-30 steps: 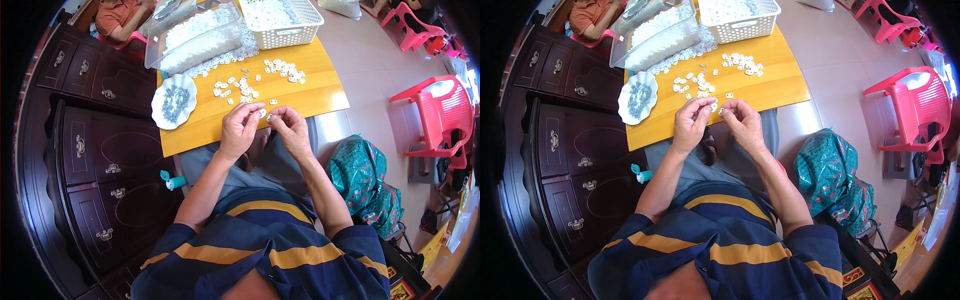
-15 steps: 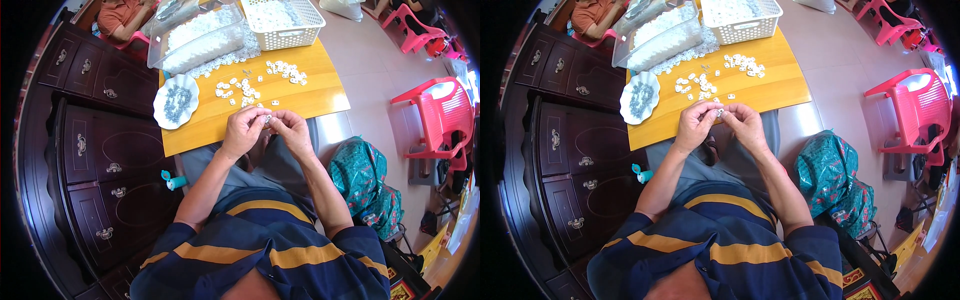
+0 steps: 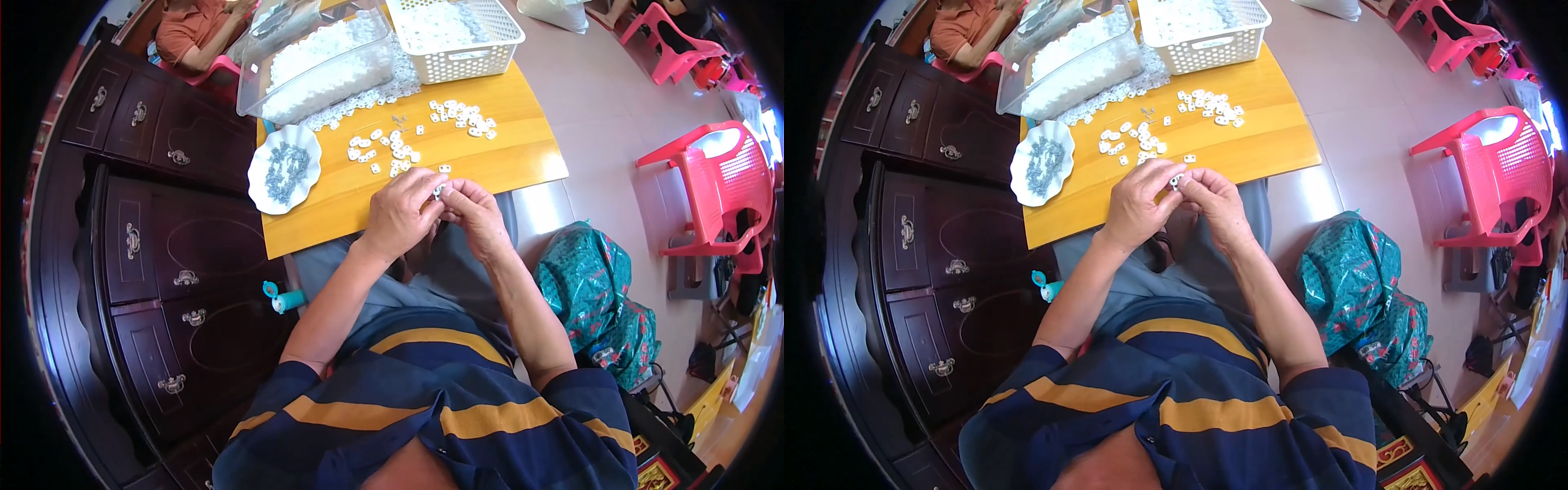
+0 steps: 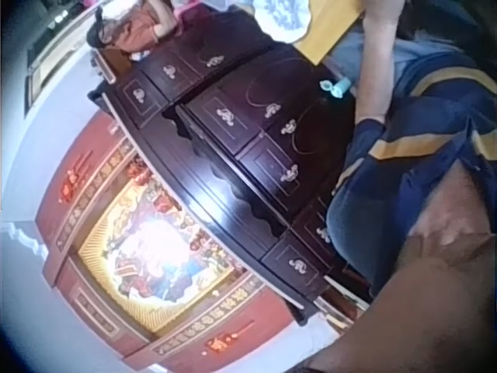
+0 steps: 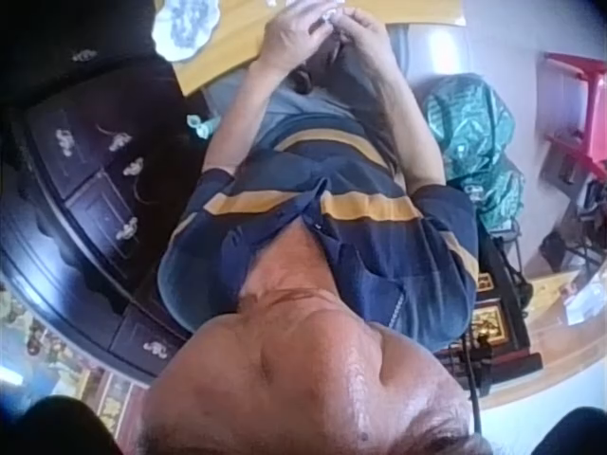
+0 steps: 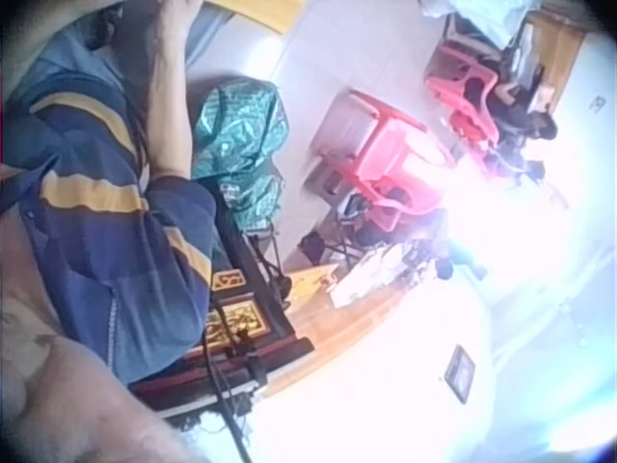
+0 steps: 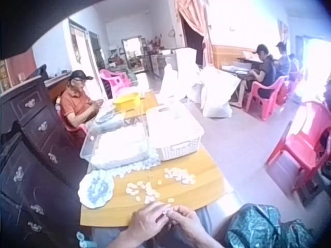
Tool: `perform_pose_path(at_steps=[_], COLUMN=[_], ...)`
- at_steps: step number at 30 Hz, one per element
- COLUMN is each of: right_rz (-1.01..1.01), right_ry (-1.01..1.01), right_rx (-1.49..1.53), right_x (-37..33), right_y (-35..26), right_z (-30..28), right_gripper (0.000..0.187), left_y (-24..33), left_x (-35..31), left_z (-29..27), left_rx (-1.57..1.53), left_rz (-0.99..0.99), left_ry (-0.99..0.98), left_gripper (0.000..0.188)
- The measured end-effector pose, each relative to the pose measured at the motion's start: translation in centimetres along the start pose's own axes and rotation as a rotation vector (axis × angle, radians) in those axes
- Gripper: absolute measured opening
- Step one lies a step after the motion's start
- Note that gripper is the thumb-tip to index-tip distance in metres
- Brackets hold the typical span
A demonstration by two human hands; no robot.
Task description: Assembling small plastic components by hand by inserting metal fasteners.
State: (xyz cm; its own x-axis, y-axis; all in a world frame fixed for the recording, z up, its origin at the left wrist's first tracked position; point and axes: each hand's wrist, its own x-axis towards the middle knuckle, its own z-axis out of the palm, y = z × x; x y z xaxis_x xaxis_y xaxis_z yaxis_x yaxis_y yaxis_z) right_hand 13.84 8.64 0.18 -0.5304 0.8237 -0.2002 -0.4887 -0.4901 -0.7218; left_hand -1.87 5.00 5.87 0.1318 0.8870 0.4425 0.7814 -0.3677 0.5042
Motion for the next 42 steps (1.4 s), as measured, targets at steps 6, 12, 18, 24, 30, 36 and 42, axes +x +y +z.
perform_pose_path(at_steps=[6,12,18,24,30,36,42], right_rz=[0.101,0.064,-0.023,-0.079,-0.098,-0.132,-0.182], right_ry=[0.041,0.071,0.127,0.129,0.155,0.171,0.165], right_rx=[0.025,-0.013,-0.042,-0.069,-0.085,-0.170,-0.270], right_x=[0.0,-0.1,-0.2,-0.4,-0.3,-0.1,-0.4], right_y=[-0.1,-0.3,0.1,0.1,0.0,0.2,0.0], right_z=[-0.2,-0.1,0.1,0.5,0.7,0.6,0.1], right_gripper=[0.017,0.016,0.015,0.016,0.017,0.018,0.021], left_y=[-0.1,0.2,0.4,0.3,-0.2,-0.2,0.4], left_x=[0.3,0.5,0.7,0.9,1.0,1.0,1.5], left_z=[-0.2,-0.2,0.3,0.4,0.5,0.4,-0.1], left_rx=[-0.056,-0.078,-0.064,-0.053,-0.068,-0.086,-0.096], left_rz=[-0.022,-0.044,-0.016,0.006,0.030,0.022,-0.009], left_ry=[-0.043,-0.053,-0.027,-0.012,-0.003,0.000,-0.051], left_gripper=[0.029,0.027,0.024,0.021,0.019,0.019,0.018])
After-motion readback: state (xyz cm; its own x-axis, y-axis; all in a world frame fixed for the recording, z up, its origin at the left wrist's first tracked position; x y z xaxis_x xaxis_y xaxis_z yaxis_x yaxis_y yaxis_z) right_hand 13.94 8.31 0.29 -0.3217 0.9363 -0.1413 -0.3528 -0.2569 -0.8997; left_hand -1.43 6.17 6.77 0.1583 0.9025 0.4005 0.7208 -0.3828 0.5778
